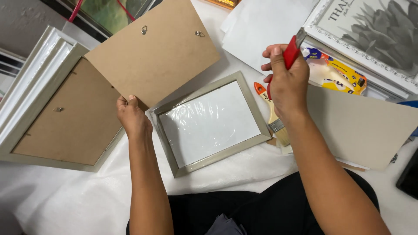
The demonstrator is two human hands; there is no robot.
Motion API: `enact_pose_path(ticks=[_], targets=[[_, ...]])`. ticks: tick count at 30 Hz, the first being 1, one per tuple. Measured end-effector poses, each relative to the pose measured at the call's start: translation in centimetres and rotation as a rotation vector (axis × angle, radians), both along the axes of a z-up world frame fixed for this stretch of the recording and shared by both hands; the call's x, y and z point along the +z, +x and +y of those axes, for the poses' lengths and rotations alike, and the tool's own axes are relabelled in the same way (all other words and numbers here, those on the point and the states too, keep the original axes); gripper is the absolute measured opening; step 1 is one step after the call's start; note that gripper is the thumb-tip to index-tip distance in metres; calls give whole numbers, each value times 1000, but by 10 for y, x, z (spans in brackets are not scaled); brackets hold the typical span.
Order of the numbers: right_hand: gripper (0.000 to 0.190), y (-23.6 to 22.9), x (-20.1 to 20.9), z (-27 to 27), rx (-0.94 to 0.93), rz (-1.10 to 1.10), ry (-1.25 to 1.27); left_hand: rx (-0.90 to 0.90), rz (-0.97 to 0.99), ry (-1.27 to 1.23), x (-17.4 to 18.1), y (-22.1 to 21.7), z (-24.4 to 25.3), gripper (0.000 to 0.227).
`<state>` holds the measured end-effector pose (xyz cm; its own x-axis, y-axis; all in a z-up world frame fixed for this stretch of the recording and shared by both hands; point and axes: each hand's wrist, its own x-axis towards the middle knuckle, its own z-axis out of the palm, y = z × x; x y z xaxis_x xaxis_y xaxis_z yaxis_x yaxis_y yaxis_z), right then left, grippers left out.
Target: Cleaning, cutting, and assembling a picture frame
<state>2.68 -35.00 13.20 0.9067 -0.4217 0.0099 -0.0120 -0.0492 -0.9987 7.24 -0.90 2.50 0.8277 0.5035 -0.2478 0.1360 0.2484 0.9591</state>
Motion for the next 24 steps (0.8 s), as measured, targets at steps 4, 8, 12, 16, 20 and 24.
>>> enact_pose_path(ticks=[4,8,12,16,20,24], targets=[[22,-2,3,-4,-13,-24,-30,-29,92,97,-19,32,-11,29],[21,-1,7,-8,-31,-15,21,-100,279,240,-22,45,-27,33],[23,0,5,-10,-20,-17,69,-200,242,416,-26,46,-39,26],[26,-1,10,-11,-1,37,89,-354,172,664,-9,30,-51,28],[20,-2,7,-13,48,112,-35,-449,240,1027,23,-12,-63,71],[23,-1,-6,-13,74,165,-276,-814,637,1139,56,-81,-77,59]])
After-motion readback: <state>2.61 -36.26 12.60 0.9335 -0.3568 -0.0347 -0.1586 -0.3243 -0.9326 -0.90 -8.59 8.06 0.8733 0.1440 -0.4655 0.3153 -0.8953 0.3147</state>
